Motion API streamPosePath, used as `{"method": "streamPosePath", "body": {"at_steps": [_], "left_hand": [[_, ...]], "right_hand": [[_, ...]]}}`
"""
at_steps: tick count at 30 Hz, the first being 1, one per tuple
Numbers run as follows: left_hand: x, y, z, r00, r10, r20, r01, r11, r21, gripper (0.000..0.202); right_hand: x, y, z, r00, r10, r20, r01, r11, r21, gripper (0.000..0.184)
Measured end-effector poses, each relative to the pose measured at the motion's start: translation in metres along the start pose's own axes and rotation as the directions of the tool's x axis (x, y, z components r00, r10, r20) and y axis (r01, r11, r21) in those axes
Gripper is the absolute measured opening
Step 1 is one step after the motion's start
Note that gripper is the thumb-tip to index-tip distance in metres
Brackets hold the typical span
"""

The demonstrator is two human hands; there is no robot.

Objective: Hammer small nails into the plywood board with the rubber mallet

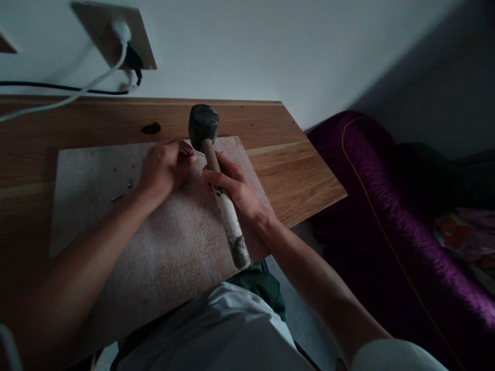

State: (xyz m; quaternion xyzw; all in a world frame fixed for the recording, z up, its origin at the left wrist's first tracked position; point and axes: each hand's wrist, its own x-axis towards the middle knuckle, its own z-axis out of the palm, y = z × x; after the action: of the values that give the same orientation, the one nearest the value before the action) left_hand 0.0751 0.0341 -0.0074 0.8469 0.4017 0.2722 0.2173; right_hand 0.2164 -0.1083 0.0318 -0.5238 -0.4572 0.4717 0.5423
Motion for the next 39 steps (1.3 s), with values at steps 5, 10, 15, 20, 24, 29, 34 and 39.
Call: {"method": "streamPosePath", "body": {"at_steps": [5, 10, 15, 20, 24, 29, 34, 39], "left_hand": [[-0.001, 0.0, -0.001, 0.999, 0.022, -0.025, -0.02, 0.998, 0.066, 0.05], [-0.001, 0.005, -0.003, 0.999, -0.04, 0.011, 0.039, 0.995, 0.095, 0.054], [0.001, 0.0, 0.0, 1.0, 0.023, 0.002, -0.023, 0.994, 0.107, 0.052], [0.001, -0.005, 0.003, 0.999, 0.025, -0.023, -0.022, 0.994, 0.11, 0.048], [0.001, -0.005, 0.005, 0.998, 0.058, -0.04, -0.053, 0.992, 0.119, 0.048], [0.0, 0.0, 0.002, 1.0, -0.003, -0.021, 0.006, 0.992, 0.126, 0.053], [-0.001, 0.004, -0.003, 1.0, 0.014, 0.021, -0.016, 0.995, 0.099, 0.048], [-0.001, 0.004, -0.003, 1.0, -0.022, 0.005, 0.022, 0.994, 0.106, 0.045]], "right_hand": [[0.001, 0.0, 0.001, 0.996, -0.003, 0.086, 0.004, 1.0, -0.019, 0.045], [0.002, -0.001, 0.001, 0.995, 0.053, 0.085, -0.046, 0.995, -0.088, 0.047], [0.001, 0.0, 0.001, 0.997, 0.024, 0.077, -0.022, 0.999, -0.036, 0.04], [0.0, 0.0, 0.002, 0.997, 0.005, 0.074, -0.007, 1.0, 0.029, 0.029], [-0.001, -0.001, 0.002, 0.998, 0.004, 0.061, -0.005, 1.0, 0.008, 0.03], [-0.001, -0.001, 0.003, 0.998, 0.041, 0.041, -0.04, 0.999, -0.016, 0.038], [0.0, -0.002, 0.003, 0.999, 0.041, 0.019, -0.04, 0.997, -0.061, 0.037], [-0.001, -0.003, 0.005, 0.999, 0.012, 0.035, -0.012, 1.0, -0.021, 0.04]]}}
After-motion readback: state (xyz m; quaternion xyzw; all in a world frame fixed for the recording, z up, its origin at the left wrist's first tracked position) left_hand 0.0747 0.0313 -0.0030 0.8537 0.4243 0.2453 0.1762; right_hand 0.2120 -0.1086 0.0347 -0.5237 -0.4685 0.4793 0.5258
